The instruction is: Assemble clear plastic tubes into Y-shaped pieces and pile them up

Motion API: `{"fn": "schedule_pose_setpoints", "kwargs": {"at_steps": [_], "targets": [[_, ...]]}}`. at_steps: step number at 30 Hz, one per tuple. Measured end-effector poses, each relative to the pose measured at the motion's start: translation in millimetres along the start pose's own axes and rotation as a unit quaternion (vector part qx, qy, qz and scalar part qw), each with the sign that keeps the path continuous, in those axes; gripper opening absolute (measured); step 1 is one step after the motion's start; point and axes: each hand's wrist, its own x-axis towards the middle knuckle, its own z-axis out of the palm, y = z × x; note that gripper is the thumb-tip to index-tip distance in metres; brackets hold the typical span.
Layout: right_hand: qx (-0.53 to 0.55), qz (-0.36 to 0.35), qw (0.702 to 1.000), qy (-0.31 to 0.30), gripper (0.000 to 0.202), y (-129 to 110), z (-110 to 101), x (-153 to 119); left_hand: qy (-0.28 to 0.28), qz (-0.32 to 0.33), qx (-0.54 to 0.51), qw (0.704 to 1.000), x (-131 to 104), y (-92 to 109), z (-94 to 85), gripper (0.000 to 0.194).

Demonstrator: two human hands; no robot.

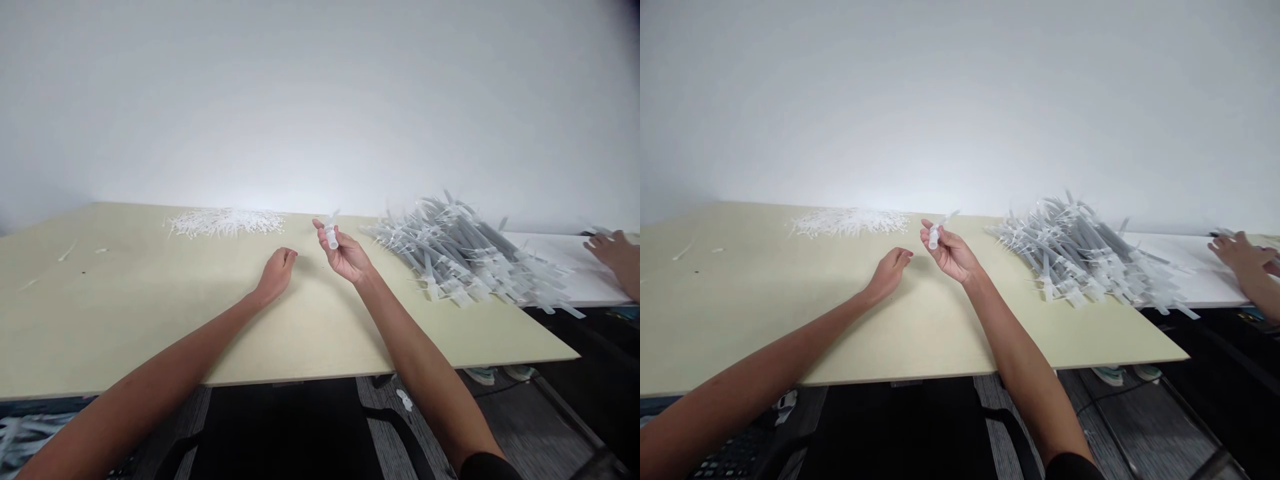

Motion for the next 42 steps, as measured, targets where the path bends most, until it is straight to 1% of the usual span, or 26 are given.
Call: {"fn": "schedule_pose_setpoints", "kwargs": {"at_steps": [5, 9, 12, 14, 16, 18, 19, 20, 22, 23, 24, 25, 27, 28, 29, 30, 31, 32, 33, 34, 35, 36, 37, 39, 40, 42], "targets": [[0.049, 0.039, 0.998, -0.004, 0.029, 1, 10, -5, -0.008, 0.008, 0.002, 1.000, -2, 2, 0.5, 0.035], [0.077, 0.051, 0.996, -0.003, 0.033, 2, 7, -4, -0.016, 0.013, 0.000, 1.000, -3, 5, 0.3, 0.036], [0.076, 0.058, 0.995, -0.003, 0.034, 3, 3, -3, -0.019, 0.020, -0.001, 1.000, -6, 8, 1.2, 0.035], [0.055, 0.056, 0.997, -0.005, 0.033, 4, 1, -2, -0.020, 0.021, -0.006, 1.000, -7, 9, 1.9, 0.034], [0.011, 0.048, 0.999, -0.018, 0.030, 7, 1, -2, -0.019, 0.011, -0.030, 0.999, -6, 10, 1.4, 0.034], [-0.072, 0.047, 0.996, -0.038, 0.029, 9, 2, -2, -0.029, -0.014, -0.101, 0.994, -3, 13, -2.2, 0.038], [-0.124, 0.054, 0.990, -0.048, 0.031, 11, 3, -2, -0.046, -0.033, -0.158, 0.986, -1, 15, -5.4, 0.043], [-0.178, 0.066, 0.980, -0.057, 0.035, 12, 4, -2, -0.074, -0.055, -0.220, 0.971, 1, 18, -9.4, 0.048], [-0.267, 0.104, 0.955, -0.078, 0.044, 14, 8, -4, -0.148, -0.097, -0.330, 0.927, 5, 25, -18.8, 0.059], [-0.296, 0.125, 0.942, -0.094, 0.046, 14, 9, -4, -0.181, -0.114, -0.358, 0.909, 6, 28, -23.2, 0.061], [-0.316, 0.143, 0.931, -0.111, 0.047, 15, 11, -5, -0.201, -0.121, -0.372, 0.898, 7, 30, -26.7, 0.061], [-0.331, 0.158, 0.921, -0.129, 0.048, 16, 12, -5, -0.211, -0.125, -0.376, 0.894, 7, 32, -29.1, 0.058], [-0.362, 0.168, 0.904, -0.151, 0.046, 19, 12, -5, -0.199, -0.120, -0.368, 0.900, 7, 32, -30.0, 0.050], [-0.387, 0.166, 0.895, -0.147, 0.043, 21, 11, -4, -0.185, -0.115, -0.363, 0.906, 6, 31, -28.8, 0.045], [-0.423, 0.156, 0.883, -0.128, 0.039, 23, 10, -3, -0.170, -0.108, -0.359, 0.911, 6, 29, -27.0, 0.042], [-0.471, 0.138, 0.866, -0.094, 0.037, 26, 7, -1, -0.154, -0.102, -0.356, 0.916, 6, 27, -25.0, 0.040], [-0.527, 0.104, 0.842, -0.042, 0.039, 29, 4, 1, -0.142, -0.098, -0.353, 0.920, 6, 25, -23.1, 0.039], [-0.583, 0.047, 0.811, 0.018, 0.040, 31, 2, 2, -0.134, -0.097, -0.350, 0.922, 5, 24, -21.5, 0.039], [-0.626, -0.026, 0.776, 0.074, 0.039, 33, 0, 4, -0.130, -0.100, -0.347, 0.923, 5, 24, -20.3, 0.039], [-0.655, -0.102, 0.740, 0.114, 0.036, 35, -2, 5, -0.129, -0.105, -0.345, 0.924, 4, 25, -19.5, 0.039], [-0.675, -0.172, 0.705, 0.135, 0.033, 36, -3, 6, -0.133, -0.110, -0.342, 0.924, 3, 26, -18.8, 0.039], [-0.689, -0.226, 0.675, 0.137, 0.033, 36, -4, 7, -0.141, -0.112, -0.338, 0.924, 1, 28, -18.2, 0.039], [-0.702, -0.262, 0.650, 0.127, 0.038, 37, -4, 8, -0.154, -0.110, -0.335, 0.923, -1, 30, -17.6, 0.039], [-0.726, -0.291, 0.616, 0.096, 0.046, 37, -5, 9, -0.177, -0.100, -0.326, 0.923, -4, 34, -16.0, 0.039], [-0.734, -0.291, 0.607, 0.085, 0.048, 38, -5, 9, -0.186, -0.093, -0.321, 0.924, -6, 35, -15.3, 0.039], [-0.741, -0.279, 0.606, 0.076, 0.050, 38, -6, 10, -0.200, -0.076, -0.313, 0.926, -8, 37, -14.3, 0.039]]}}
